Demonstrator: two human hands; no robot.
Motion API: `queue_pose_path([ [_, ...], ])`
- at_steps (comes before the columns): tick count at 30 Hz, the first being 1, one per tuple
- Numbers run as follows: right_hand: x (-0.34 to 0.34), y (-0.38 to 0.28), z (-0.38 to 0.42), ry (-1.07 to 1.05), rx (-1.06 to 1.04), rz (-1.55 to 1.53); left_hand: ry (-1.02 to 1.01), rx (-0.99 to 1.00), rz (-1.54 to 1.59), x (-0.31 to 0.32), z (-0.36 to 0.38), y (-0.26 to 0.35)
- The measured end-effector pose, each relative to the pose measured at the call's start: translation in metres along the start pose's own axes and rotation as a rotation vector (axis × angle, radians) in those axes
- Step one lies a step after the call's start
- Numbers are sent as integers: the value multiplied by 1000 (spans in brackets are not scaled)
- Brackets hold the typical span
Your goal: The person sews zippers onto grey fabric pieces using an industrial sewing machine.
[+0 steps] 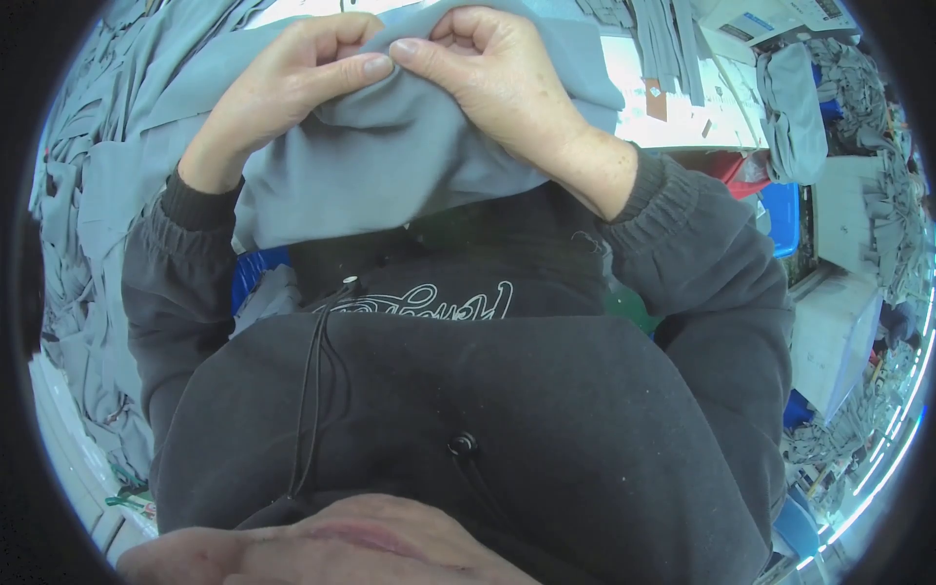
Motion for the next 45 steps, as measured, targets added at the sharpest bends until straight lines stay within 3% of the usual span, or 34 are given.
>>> queue_pose_path([
  [14, 3, 9, 2, -104, 192, 130, -78, 94, -378, 4, 2, 17],
  [17, 9, 28, -5, -173, 283, 126, -59, 108, -379, 7, 6, 38],
  [23, 22, 11, 10, -258, 262, 50, -112, 71, -265, 11, 7, 31],
  [26, 27, 9, 11, -316, 237, 4, -101, 182, -410, 9, 5, 25],
  [38, 20, 20, 13, -281, 352, 184, -122, 109, -376, 10, 6, 30],
  [45, 19, 16, 25, -320, 400, 62, -85, 119, -380, 15, 11, 40],
])
Point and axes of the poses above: each hand's wrist, its own z-axis away from the middle knuckle, its own x-axis out of the palm, y = z × x, the point moved 9 cm from there along -z, towards the middle knuckle, and after that the axes turned 11 degrees about x, right-handed, at the moved point
